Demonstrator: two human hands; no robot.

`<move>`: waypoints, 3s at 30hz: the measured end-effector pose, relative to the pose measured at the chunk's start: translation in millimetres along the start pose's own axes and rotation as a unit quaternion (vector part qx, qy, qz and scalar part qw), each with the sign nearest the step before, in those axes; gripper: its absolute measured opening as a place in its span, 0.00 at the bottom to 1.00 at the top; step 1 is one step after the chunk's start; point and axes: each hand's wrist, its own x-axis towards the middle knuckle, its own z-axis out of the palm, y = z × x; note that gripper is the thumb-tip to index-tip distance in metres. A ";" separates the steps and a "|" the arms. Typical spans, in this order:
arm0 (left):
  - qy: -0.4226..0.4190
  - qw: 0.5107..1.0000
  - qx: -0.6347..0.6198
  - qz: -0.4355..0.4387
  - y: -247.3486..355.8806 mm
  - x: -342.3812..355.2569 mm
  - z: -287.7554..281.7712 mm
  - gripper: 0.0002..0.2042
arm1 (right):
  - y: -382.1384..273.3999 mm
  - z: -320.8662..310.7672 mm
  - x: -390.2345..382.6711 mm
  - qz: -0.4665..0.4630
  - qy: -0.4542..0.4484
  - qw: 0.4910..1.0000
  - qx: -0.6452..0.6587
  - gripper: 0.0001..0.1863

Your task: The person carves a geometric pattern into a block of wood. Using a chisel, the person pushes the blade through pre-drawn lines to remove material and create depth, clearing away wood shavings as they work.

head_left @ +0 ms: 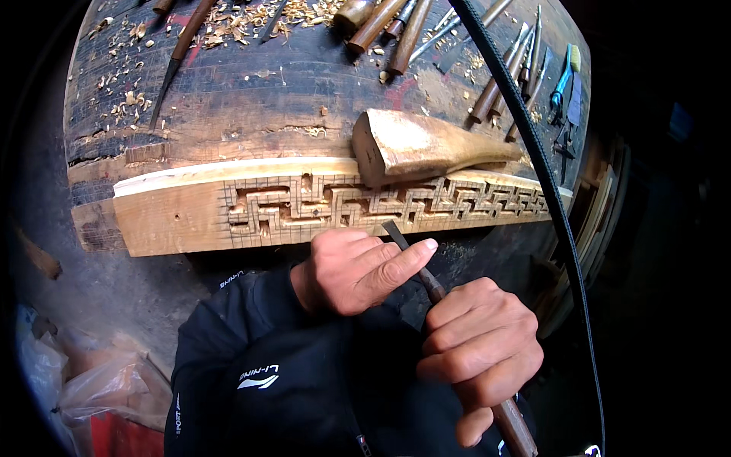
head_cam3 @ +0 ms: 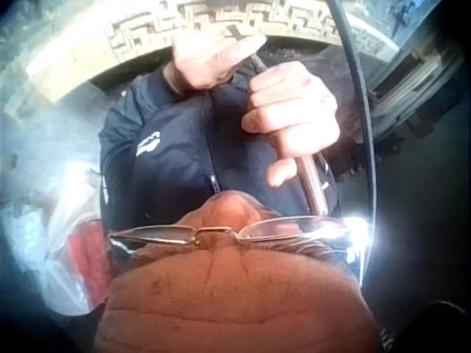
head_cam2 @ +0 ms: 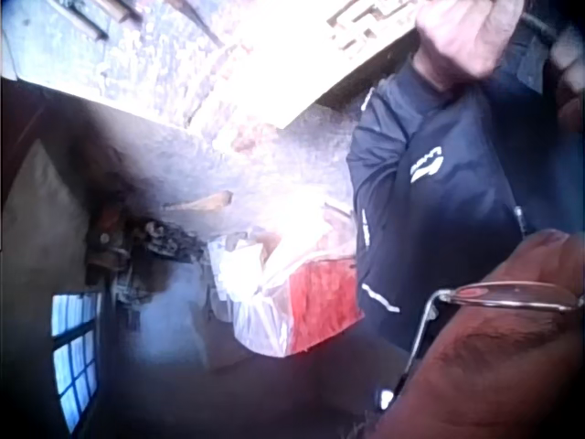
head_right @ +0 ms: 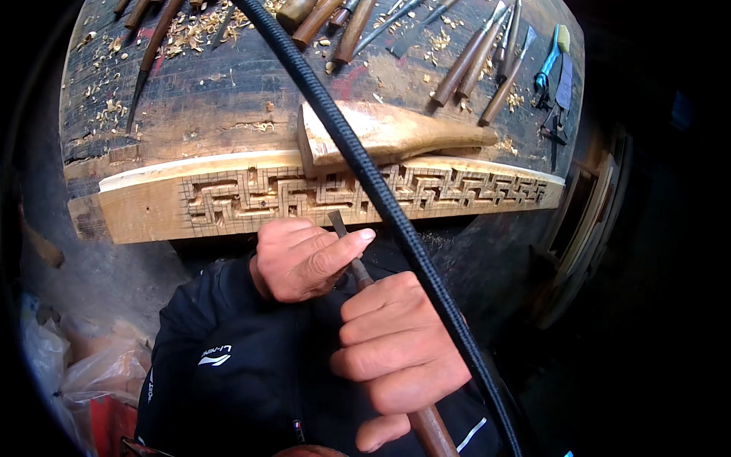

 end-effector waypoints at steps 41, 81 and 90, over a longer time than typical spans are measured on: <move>0.028 0.992 0.113 0.050 -5.6 -3.0 30.0 0.21 | -0.4 50.1 -36.6 -0.058 0.410 0.900 -0.139 0.37; -0.168 0.955 0.231 -0.081 -39.9 90.2 -27.8 0.41 | -25.5 32.9 -50.8 -0.111 0.304 0.919 -0.224 0.32; 0.075 0.962 0.226 -0.135 -16.0 69.1 -80.9 0.35 | -28.3 30.7 -59.0 -0.135 0.358 0.905 -0.186 0.31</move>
